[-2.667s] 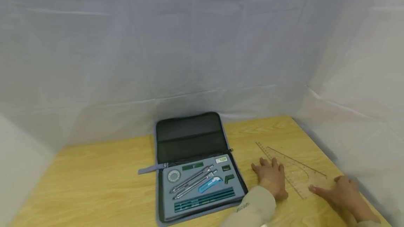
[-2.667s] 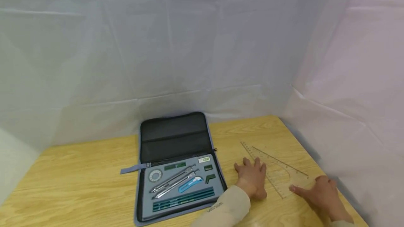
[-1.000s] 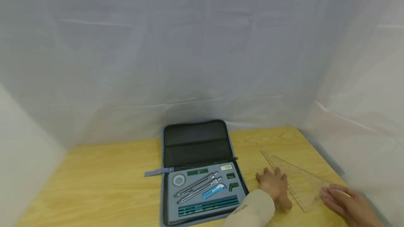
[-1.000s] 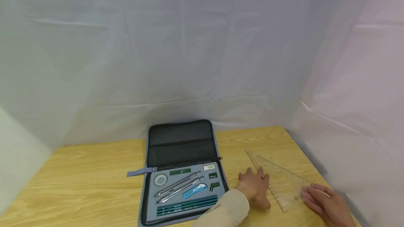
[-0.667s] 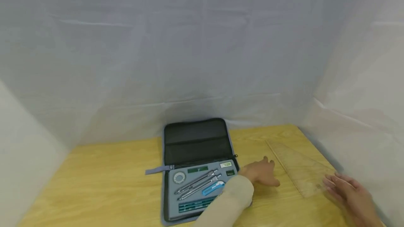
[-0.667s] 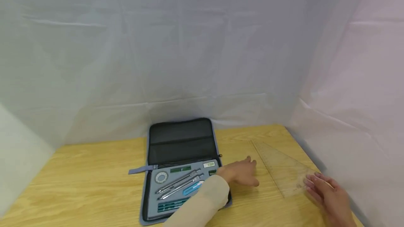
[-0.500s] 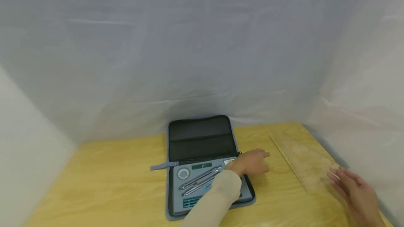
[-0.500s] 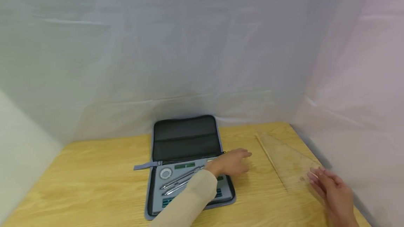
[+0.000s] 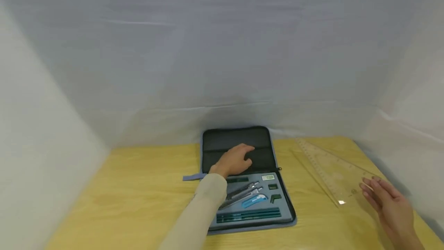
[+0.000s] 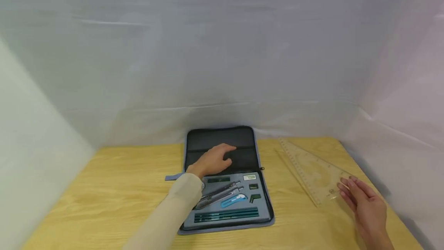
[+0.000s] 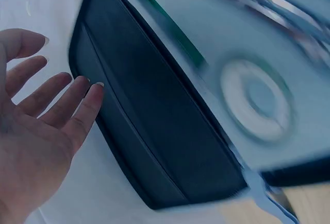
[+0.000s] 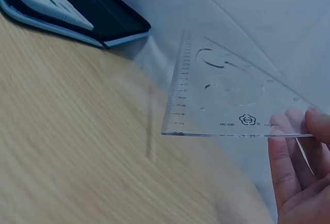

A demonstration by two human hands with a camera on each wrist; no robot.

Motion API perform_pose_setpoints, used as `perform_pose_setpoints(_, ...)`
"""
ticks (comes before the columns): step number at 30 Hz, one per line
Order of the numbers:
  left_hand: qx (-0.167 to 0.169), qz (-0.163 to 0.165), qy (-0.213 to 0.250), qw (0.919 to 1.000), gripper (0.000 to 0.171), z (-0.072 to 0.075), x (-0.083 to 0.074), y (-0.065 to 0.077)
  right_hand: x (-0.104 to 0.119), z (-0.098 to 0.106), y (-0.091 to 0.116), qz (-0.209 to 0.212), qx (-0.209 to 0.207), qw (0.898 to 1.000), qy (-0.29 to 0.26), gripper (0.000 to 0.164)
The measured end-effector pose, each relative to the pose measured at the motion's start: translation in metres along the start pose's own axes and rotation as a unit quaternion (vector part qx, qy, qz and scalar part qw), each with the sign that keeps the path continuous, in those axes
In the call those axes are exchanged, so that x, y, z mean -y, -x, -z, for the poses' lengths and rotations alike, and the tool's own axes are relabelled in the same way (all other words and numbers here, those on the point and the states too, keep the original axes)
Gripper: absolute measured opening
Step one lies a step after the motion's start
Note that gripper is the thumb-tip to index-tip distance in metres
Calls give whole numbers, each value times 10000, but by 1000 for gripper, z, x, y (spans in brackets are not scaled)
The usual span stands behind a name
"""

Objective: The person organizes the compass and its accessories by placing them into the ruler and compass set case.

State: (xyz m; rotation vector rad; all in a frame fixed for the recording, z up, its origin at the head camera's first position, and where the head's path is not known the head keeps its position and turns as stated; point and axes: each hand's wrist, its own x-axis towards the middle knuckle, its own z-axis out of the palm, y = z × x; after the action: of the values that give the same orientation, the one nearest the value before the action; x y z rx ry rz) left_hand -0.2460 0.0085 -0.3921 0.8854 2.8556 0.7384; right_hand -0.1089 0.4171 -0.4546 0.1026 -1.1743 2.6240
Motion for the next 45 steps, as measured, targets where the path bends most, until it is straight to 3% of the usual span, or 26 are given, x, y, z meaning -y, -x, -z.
perform_pose_setpoints(6, -348, 287, 75, 9990, 47, 7, 24, 15, -9, -9, -12, -127, 300, 9992, -233, 28)
perform_pose_setpoints(11, -609, 376, 63, 9974, 46, 8, 40, 27, -18, -15, -19, -268, 561, 9980, -72, 29)
perform_pose_setpoints(16, -915, 307, 35, 9953, 45, 5, 53, 30, -24, -16, -17, -156, 678, 9976, 46, 31)
perform_pose_setpoints(21, -1396, 507, 80, 9889, 47, 2, 69, 30, -29, -20, -19, -30, 755, 9969, 237, 31)
perform_pose_setpoints(25, -1597, 853, 419, 9826, 57, -4, 77, 31, -32, -25, -18, -48, 785, 9965, 276, 31)
perform_pose_setpoints(30, -1606, 1262, 1113, 9726, 65, -14, 85, 31, -35, -26, -14, -141, 736, 9966, 332, 29)
perform_pose_setpoints(35, -1709, 1609, 1845, 9544, 67, -20, 88, 30, -39, -26, -11, -91, 807, 9961, 343, 29)
perform_pose_setpoints(39, -1849, 1877, 2518, 9312, 70, -22, 91, 28, -41, -26, -7, -143, 757, 9962, 412, 28)
perform_pose_setpoints(45, -2040, 2271, 3792, 8735, 74, -14, 92, 21, -39, -24, -4, -165, 632, 9965, 528, 27)
